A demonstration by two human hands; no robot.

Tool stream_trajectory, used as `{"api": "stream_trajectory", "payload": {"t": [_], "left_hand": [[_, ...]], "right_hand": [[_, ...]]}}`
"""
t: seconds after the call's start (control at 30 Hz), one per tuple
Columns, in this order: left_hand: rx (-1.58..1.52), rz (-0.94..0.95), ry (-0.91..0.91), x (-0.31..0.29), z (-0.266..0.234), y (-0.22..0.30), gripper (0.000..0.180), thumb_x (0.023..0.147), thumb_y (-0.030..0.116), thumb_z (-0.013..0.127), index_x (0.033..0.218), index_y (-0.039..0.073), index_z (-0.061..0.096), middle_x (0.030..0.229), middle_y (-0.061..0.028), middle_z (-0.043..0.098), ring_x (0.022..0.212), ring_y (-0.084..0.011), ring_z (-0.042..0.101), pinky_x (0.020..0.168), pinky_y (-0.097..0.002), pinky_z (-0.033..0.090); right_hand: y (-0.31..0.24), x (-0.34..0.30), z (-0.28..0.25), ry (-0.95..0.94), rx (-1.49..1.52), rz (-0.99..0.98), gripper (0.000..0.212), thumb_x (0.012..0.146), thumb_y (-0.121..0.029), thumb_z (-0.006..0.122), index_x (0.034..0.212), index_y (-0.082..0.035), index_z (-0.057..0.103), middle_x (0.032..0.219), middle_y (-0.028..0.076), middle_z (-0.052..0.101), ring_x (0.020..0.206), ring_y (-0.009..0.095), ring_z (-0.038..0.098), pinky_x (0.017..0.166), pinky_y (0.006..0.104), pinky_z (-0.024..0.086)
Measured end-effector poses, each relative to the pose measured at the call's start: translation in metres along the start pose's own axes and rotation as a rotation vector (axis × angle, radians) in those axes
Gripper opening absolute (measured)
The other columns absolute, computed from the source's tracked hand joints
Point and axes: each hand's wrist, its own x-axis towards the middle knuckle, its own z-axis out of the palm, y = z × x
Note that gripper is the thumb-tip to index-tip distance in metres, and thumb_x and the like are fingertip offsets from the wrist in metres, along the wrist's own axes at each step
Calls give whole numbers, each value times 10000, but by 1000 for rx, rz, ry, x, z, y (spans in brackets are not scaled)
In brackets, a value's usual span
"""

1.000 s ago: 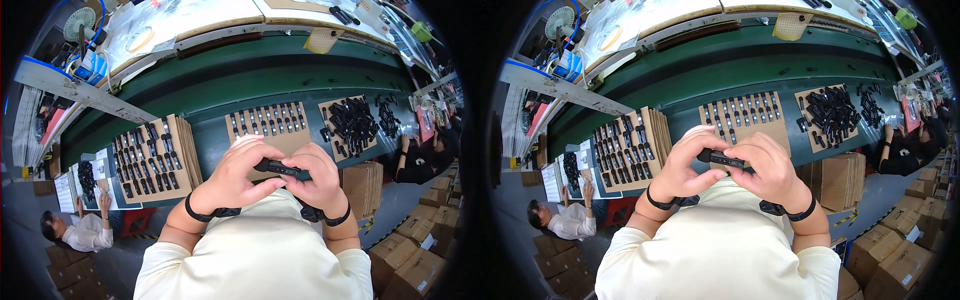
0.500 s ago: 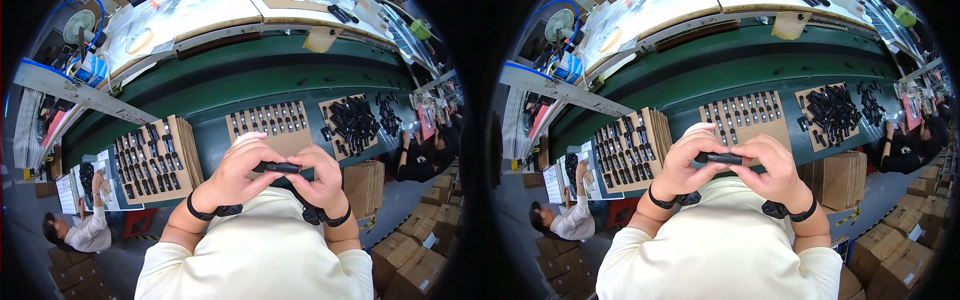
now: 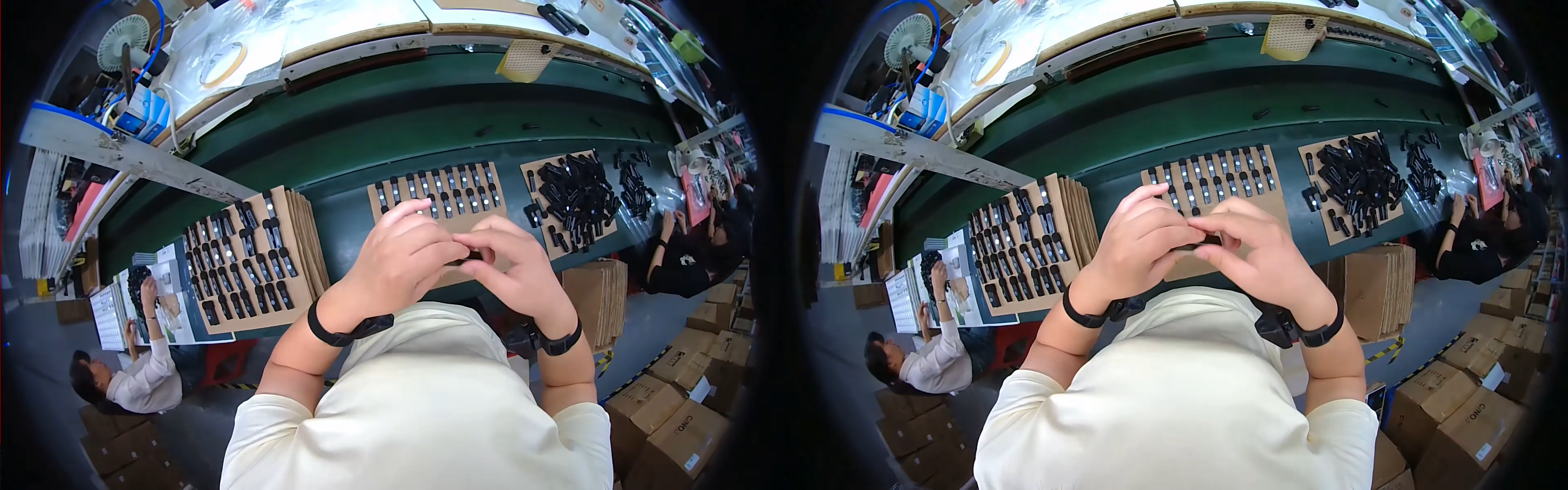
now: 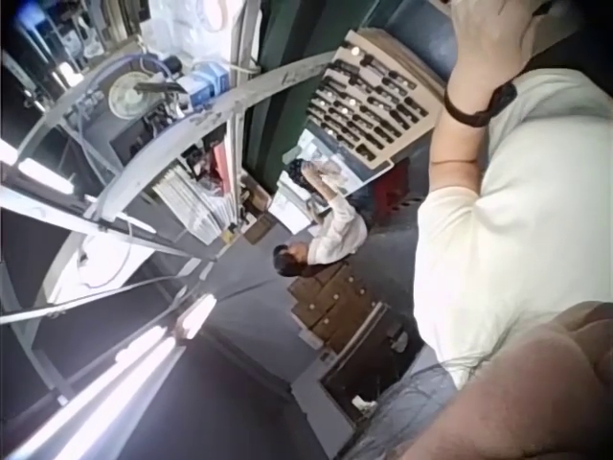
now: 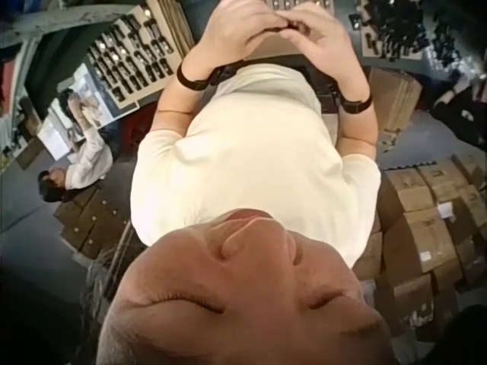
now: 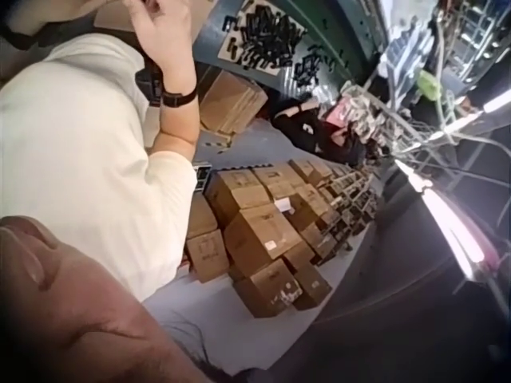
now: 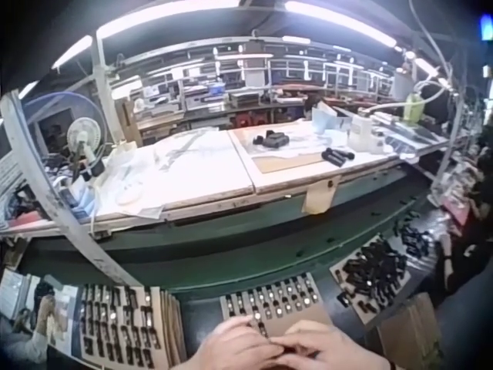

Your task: The person picks up a microphone from a cardboard sheet, turns it over by hand, and presses its buttons before placing it back and repeating the process.

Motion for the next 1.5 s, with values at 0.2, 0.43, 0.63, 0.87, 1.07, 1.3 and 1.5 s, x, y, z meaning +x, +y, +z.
{"api": "stream_trajectory", "payload": {"t": [0.2,0.43,0.63,0.87,1.07,1.3,1.5], "left_hand": [[-89,-328,-62,-24,27,-33,364,738,104,745,1078,78,615,941,-81,645,888,-253,624,953,-427,449],[-17,-922,-147,-131,83,-105,381,819,146,708,1145,15,562,1011,-145,650,908,-288,634,829,-385,506],[-69,-1172,-274,-183,114,-126,384,837,180,676,1170,36,550,1060,-162,637,968,-327,623,841,-405,501],[-151,-1262,-290,-191,129,-139,406,854,183,669,1189,17,510,1079,-177,627,964,-318,632,846,-405,504],[-290,-1312,-132,-202,139,-151,427,882,179,648,1208,-16,452,1087,-190,616,903,-299,648,809,-387,514],[-122,-1404,105,-215,140,-160,365,898,126,632,1180,-17,450,990,-149,607,772,-228,620,725,-345,511],[-108,-1383,324,-203,120,-160,236,912,57,593,1110,-5,480,957,-110,583,772,-181,584,718,-299,484]], "right_hand": [[78,20,8,-43,-19,206,159,816,-48,691,960,12,659,850,57,595,691,142,519,646,268,444],[234,4,71,-9,-248,610,212,791,-136,682,902,26,602,795,193,646,749,338,646,682,400,514],[278,16,106,20,-388,715,235,807,-187,670,931,-1,595,838,217,653,805,389,644,724,429,523],[288,26,109,38,-486,723,275,831,-256,686,931,-20,587,827,187,667,820,377,653,715,433,520],[284,71,48,114,-454,657,236,850,-228,668,952,-30,589,839,183,666,830,381,644,736,438,522],[329,171,-36,170,-643,448,233,814,-184,665,1016,-79,614,1018,168,611,973,366,592,853,423,498],[378,220,-39,114,-875,341,292,805,-160,667,1089,-128,607,1187,142,534,1093,338,534,909,430,477]]}}
